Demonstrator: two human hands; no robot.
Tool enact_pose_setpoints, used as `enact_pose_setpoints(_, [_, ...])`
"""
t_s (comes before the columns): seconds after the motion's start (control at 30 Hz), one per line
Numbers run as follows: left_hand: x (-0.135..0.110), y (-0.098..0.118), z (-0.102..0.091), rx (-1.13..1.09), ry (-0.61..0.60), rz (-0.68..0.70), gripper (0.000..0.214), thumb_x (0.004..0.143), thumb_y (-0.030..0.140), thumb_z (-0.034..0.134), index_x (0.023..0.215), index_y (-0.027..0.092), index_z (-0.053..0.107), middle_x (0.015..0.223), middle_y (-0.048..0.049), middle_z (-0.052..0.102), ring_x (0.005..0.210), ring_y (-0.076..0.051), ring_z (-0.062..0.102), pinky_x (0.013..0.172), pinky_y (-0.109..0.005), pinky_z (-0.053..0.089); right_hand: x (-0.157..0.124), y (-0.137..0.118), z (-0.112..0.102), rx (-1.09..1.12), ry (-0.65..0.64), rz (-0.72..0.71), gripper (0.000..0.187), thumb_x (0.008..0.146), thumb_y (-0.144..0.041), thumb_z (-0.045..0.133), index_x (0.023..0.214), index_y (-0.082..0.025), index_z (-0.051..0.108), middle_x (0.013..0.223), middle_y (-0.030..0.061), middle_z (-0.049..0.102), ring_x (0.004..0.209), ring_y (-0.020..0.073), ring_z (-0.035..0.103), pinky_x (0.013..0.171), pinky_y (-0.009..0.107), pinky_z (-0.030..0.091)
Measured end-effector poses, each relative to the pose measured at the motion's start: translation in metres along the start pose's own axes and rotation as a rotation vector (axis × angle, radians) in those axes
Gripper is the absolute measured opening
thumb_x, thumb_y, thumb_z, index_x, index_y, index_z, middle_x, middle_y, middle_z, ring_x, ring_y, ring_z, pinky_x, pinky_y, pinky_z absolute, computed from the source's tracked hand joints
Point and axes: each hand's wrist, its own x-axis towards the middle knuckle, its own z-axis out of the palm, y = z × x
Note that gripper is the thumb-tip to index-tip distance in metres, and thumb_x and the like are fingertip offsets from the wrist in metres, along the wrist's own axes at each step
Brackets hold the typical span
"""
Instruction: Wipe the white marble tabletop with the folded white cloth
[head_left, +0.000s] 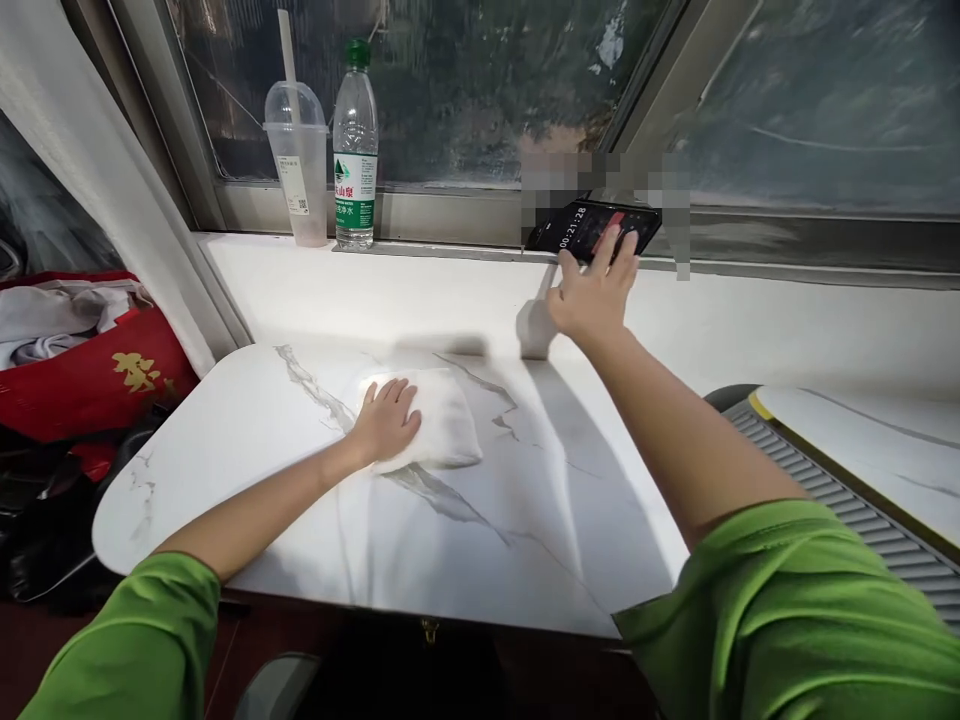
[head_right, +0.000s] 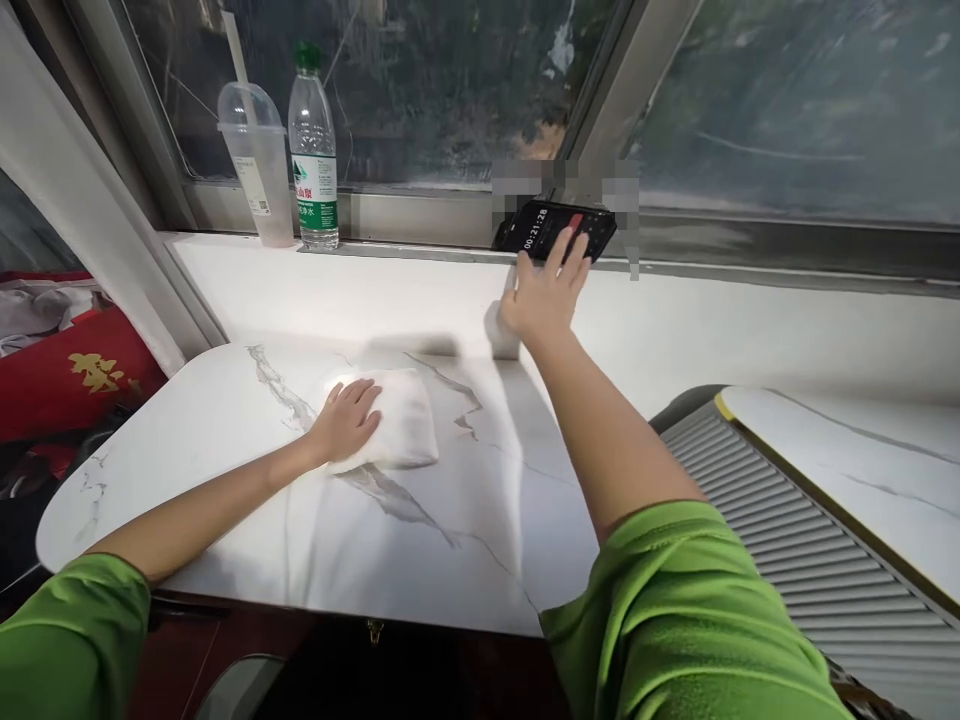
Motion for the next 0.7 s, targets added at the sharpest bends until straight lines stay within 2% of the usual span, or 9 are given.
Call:
enact_pose_setpoints(0.13, [0.021,-0.004,0.002,0.001,0.005,0.004,0.045,0.100,0.029,0.037,0.142,0.015,0.045,0.156,-0.0129,0.040,0.147,-0.026,0.032,0.123,-0.050,0.017,0.029,0.007,-0.002,-0.051,0.009,-0.070,0.055,0.094,-0.023,0.044,0.149,-0.016,0.042,0.167,0.0134,-0.006,0.150,0.0424,-0.008,0.113,0.068,0.007])
enact_pose_setpoints(0.23, [0.025,-0.006,0.003,-0.006,-0.001,0.012,0.045,0.100,0.029,0.038,0.142,0.015,0.045,0.156,-0.0134,0.040,0.147,-0.026,0.032,0.123,-0.050,0.017,0.048,0.015,0.010,-0.075,-0.010,-0.035,0.054,0.093,-0.027,0.048,0.147,-0.018,0.046,0.167,0.0077,-0.009,0.150,0.0404,-0.014,0.114,0.069,0.001])
enact_pose_setpoints(0.37, [0.024,-0.008,0.005,-0.010,0.010,0.024,0.044,0.100,0.030,0.037,0.141,0.015,0.045,0.155,-0.0135,0.041,0.146,-0.026,0.033,0.123,-0.051,0.018,0.067,0.038,0.032,-0.005,0.018,-0.013,0.047,0.094,-0.035,0.052,0.136,-0.015,0.059,0.167,0.0097,-0.003,0.149,0.0401,-0.017,0.112,0.070,-0.005])
enact_pose_setpoints(0.53, [0.025,-0.010,0.009,0.003,0.018,0.032,0.044,0.100,0.032,0.037,0.141,0.018,0.044,0.155,-0.0127,0.041,0.146,-0.025,0.034,0.122,-0.051,0.019,0.063,0.053,0.040,0.094,0.069,-0.097,0.045,0.096,-0.043,0.051,0.130,-0.017,0.063,0.167,0.0103,0.010,0.150,0.0387,-0.015,0.113,0.068,-0.007])
enact_pose_setpoints(0.7, [0.025,-0.010,0.009,0.006,0.018,0.030,0.044,0.100,0.031,0.037,0.142,0.017,0.044,0.155,-0.0125,0.041,0.146,-0.024,0.033,0.123,-0.049,0.017,0.045,0.041,0.024,0.188,0.058,-0.137,0.050,0.098,-0.044,0.047,0.139,-0.017,0.055,0.165,0.0121,0.017,0.148,0.0402,-0.018,0.110,0.072,-0.006])
